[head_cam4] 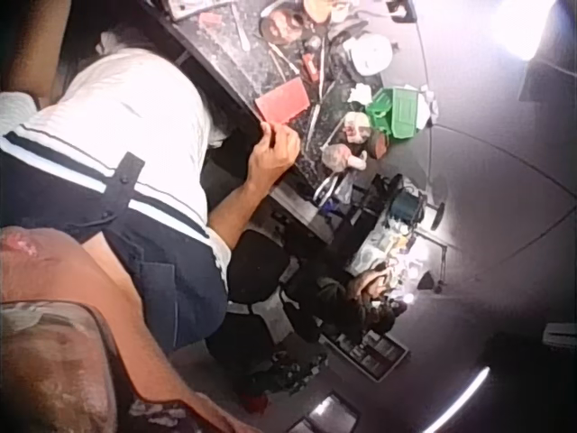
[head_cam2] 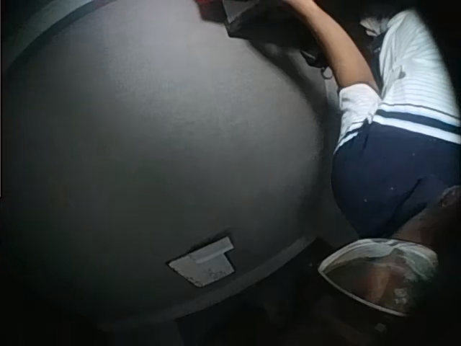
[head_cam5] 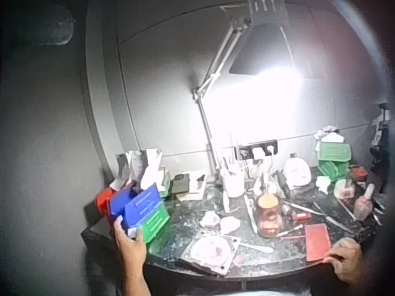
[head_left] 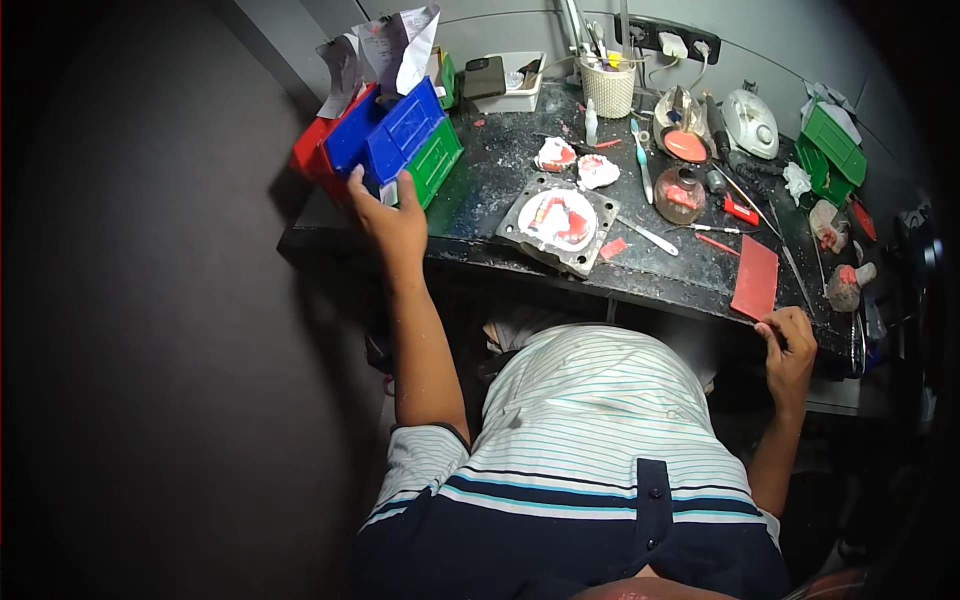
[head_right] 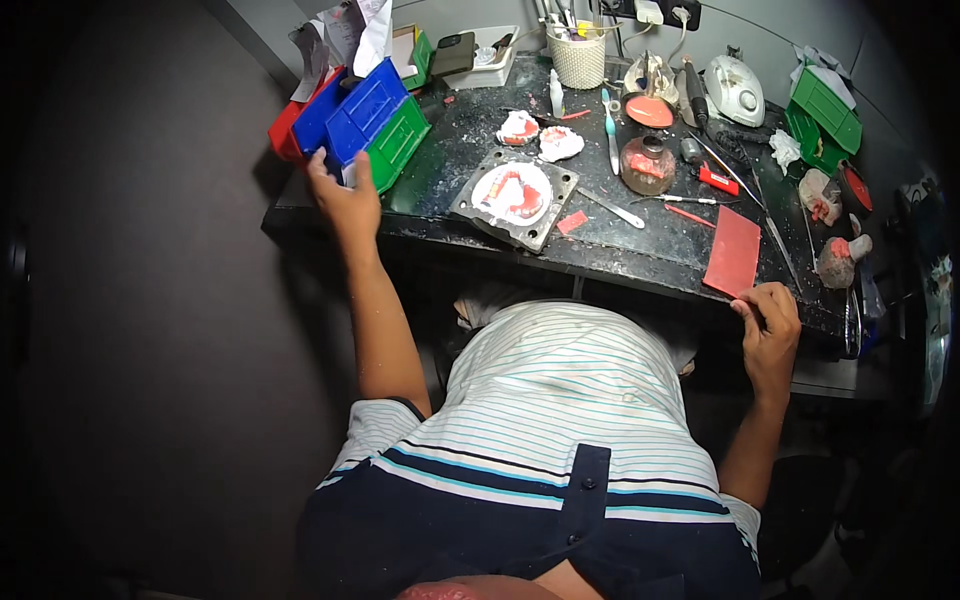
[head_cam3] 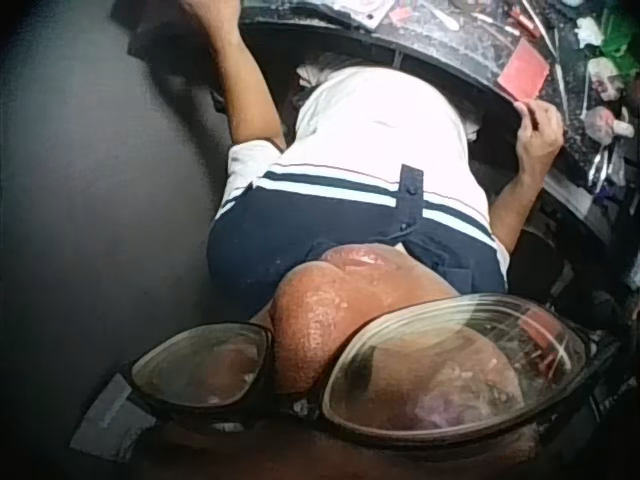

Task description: The person works at a cluttered workbench, using a brush to apply a pink substance to a dental mold. They then use a metal spatula to cut and shape a pink sheet of material, repeatedly applying and smoothing it onto the mold.

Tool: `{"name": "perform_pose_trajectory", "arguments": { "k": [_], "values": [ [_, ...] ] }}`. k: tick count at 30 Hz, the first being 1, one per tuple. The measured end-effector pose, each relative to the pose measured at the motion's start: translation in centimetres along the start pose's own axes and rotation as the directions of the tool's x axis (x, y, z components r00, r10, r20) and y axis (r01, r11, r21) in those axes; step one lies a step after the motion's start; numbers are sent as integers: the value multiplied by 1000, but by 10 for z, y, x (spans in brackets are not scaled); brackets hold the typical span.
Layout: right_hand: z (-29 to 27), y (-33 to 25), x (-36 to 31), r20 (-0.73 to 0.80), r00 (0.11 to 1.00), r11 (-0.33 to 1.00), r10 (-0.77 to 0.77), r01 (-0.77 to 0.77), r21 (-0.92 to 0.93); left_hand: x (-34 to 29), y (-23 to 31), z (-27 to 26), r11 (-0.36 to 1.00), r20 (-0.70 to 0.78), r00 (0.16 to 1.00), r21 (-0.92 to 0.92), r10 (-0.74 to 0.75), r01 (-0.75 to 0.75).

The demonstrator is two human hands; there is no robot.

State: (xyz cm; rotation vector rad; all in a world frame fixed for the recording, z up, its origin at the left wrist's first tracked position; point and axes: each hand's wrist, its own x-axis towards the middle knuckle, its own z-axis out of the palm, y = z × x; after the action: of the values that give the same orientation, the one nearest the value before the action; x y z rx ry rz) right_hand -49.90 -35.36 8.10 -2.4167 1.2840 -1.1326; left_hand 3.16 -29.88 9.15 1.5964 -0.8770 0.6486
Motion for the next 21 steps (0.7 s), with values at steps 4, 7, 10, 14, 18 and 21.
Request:
{"name": "perform_pose_trajectory", "arguments": {
  "k": [4, 7, 10, 14, 18, 21],
  "values": [
    [1, 4, -2, 12, 1000, 1000, 1, -1, 7, -22, 14, 18, 989, 119, 992, -141, -32, 49],
    [0, 2, -4, 7, 999, 999, 34, -34, 18, -27, 39, 35, 998, 168, 985, -59, 43, -33],
    [3, 5, -6, 7, 999, 999, 40, -40, 32, -33, 64, 41, 997, 205, 976, -4, 78, -79],
    [3, 2, -4, -12, 1000, 1000, 10, -10, 28, -37, 71, 47, 995, 228, 971, 56, 71, -85],
    [1, 1, -4, -17, 999, 999, 34, -34, 35, -37, 73, 46, 999, 290, 956, 5, 33, -36],
    [1, 1, -4, -10, 1000, 1000, 19, -19, 17, -39, 68, 48, 997, 269, 961, 3, 69, -72]
  ]
}}
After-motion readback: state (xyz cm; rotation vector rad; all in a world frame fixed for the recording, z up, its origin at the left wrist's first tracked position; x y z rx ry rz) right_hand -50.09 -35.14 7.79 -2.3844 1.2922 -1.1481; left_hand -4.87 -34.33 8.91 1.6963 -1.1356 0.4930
